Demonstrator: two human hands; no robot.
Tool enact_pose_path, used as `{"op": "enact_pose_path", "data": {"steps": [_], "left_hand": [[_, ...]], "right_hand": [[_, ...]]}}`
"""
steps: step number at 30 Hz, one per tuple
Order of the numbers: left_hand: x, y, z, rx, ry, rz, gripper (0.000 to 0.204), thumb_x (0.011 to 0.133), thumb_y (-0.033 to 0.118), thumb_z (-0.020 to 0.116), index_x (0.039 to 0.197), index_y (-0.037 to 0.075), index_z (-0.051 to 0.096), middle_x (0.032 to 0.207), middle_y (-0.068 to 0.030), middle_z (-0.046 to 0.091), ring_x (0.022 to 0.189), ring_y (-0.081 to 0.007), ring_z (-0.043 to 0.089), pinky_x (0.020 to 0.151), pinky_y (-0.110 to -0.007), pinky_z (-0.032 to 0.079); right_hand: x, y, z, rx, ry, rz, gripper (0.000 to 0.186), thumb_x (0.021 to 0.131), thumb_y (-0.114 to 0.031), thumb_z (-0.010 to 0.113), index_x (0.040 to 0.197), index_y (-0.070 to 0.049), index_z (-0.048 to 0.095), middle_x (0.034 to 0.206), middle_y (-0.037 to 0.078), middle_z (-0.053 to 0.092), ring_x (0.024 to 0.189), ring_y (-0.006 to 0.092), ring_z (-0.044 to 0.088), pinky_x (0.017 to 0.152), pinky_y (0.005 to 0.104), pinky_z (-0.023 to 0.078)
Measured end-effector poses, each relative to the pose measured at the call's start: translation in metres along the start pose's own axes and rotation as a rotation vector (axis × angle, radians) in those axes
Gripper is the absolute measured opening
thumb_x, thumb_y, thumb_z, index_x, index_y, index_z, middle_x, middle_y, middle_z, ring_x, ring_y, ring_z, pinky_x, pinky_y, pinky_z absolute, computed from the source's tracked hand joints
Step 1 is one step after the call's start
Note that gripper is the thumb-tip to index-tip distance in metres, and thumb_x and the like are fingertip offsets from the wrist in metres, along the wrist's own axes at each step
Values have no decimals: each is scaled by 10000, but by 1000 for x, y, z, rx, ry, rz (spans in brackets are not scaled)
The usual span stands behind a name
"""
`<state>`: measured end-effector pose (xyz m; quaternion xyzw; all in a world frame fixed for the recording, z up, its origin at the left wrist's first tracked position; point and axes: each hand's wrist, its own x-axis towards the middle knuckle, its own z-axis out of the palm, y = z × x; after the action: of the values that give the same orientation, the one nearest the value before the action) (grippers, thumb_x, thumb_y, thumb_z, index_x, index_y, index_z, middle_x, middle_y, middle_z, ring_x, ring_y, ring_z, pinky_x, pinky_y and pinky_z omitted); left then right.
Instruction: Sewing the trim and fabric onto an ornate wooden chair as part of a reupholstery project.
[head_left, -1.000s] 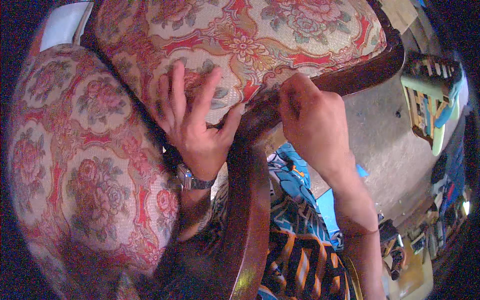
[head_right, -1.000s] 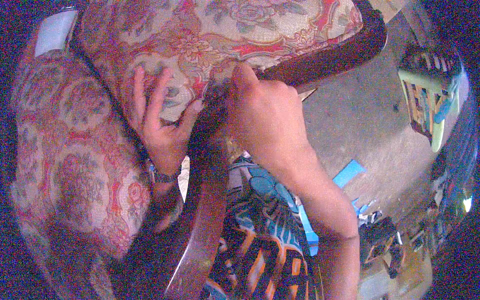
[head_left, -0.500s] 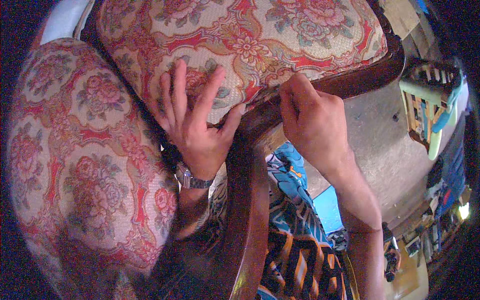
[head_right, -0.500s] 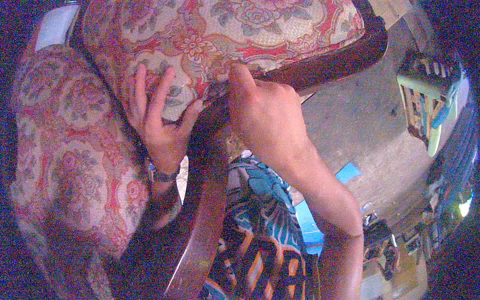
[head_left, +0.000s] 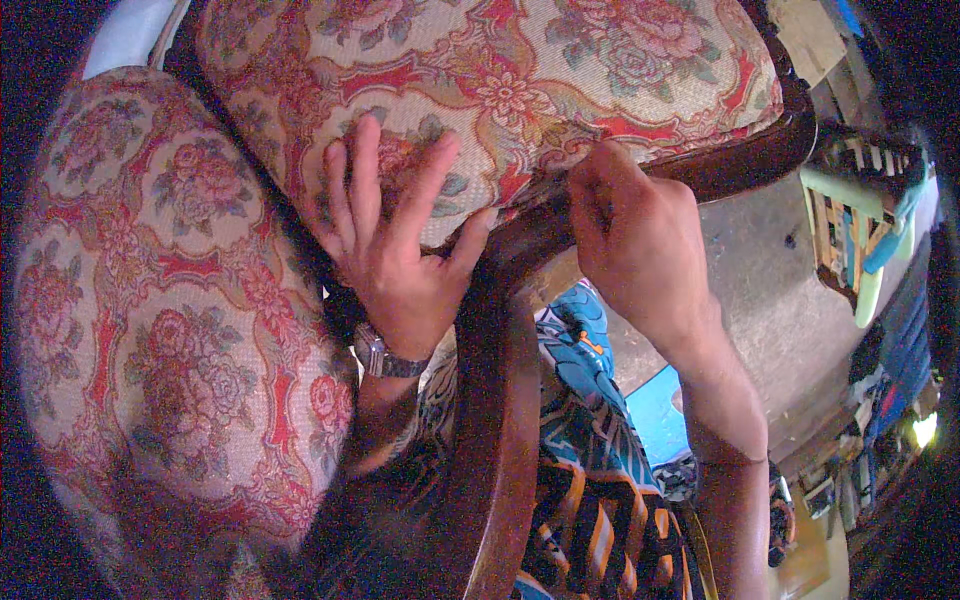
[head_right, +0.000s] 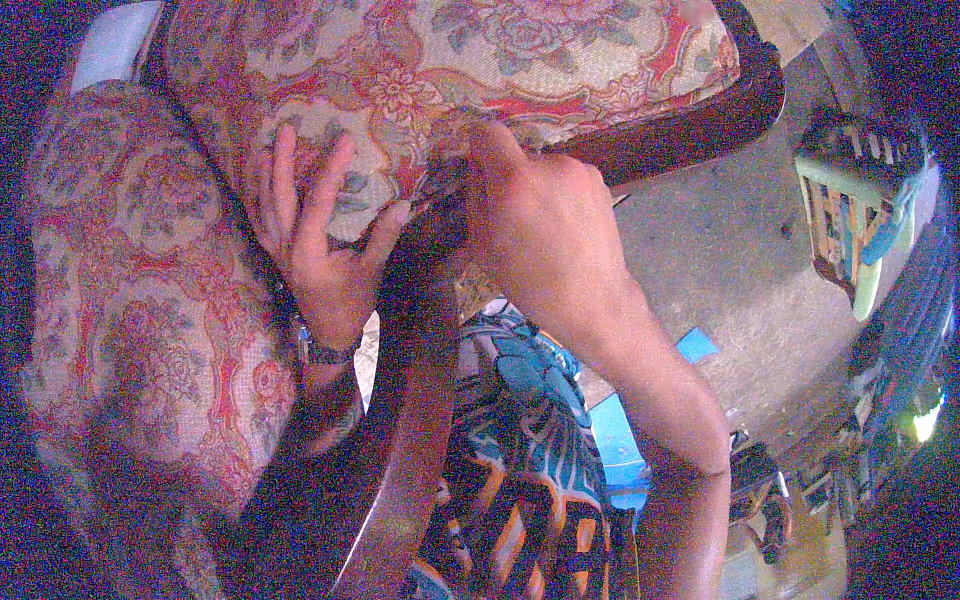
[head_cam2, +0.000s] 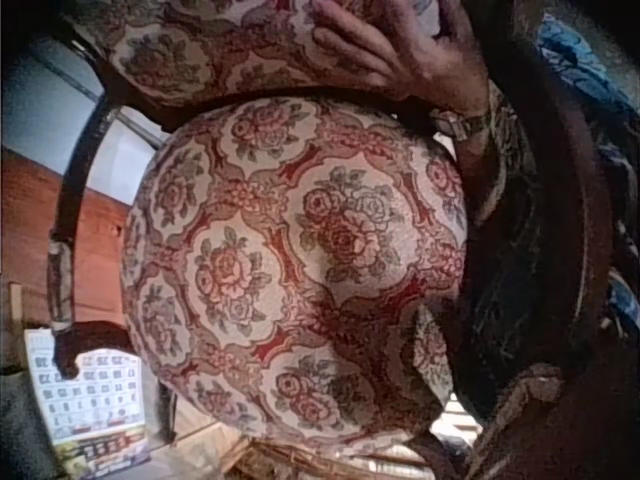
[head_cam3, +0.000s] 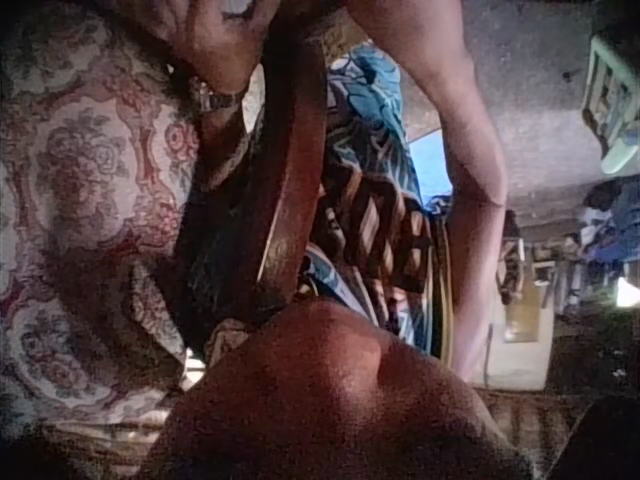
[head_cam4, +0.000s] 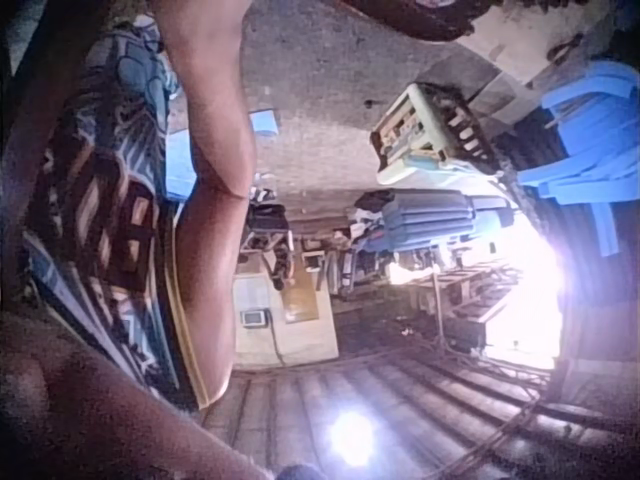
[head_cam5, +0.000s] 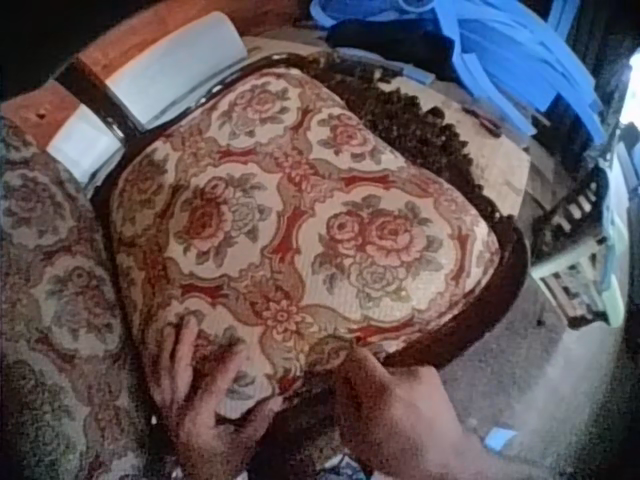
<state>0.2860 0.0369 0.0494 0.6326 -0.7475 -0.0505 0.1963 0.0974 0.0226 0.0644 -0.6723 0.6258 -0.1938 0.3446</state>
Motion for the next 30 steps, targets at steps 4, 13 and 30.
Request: {"op": "enact_pose_path", "data": {"steps": [4, 13, 30], "left_hand": [[0, -1, 1, 3, 20, 9, 517, 670, 389, 728, 1164, 277, 620, 1387, -110, 409, 1235, -387, 371, 1028, -535, 224], [3, 0, -2, 39, -10, 6, 510, 676, 404, 722, 1161, 286, 621, 1386, -111, 410, 1228, -382, 378, 1027, -531, 226], [4, 0, -5, -16, 5, 4, 519, 661, 391, 730, 1157, 277, 623, 1381, -121, 410, 1238, -387, 357, 1031, -542, 221]], "right_hand": [[-3, 0, 5, -43, 33, -26, 55, 818, -47, 569, 829, -35, 517, 614, 180, 562, 585, 369, 588, 499, 421, 440], [0, 1, 0, -64, -1, -67, 55, 817, -44, 569, 828, -45, 514, 611, 170, 559, 568, 367, 583, 496, 426, 443], [13, -6, -14, 25, -51, -53, 28, 767, -7, 550, 774, 20, 547, 660, 212, 586, 652, 398, 597, 559, 414, 465]]}}
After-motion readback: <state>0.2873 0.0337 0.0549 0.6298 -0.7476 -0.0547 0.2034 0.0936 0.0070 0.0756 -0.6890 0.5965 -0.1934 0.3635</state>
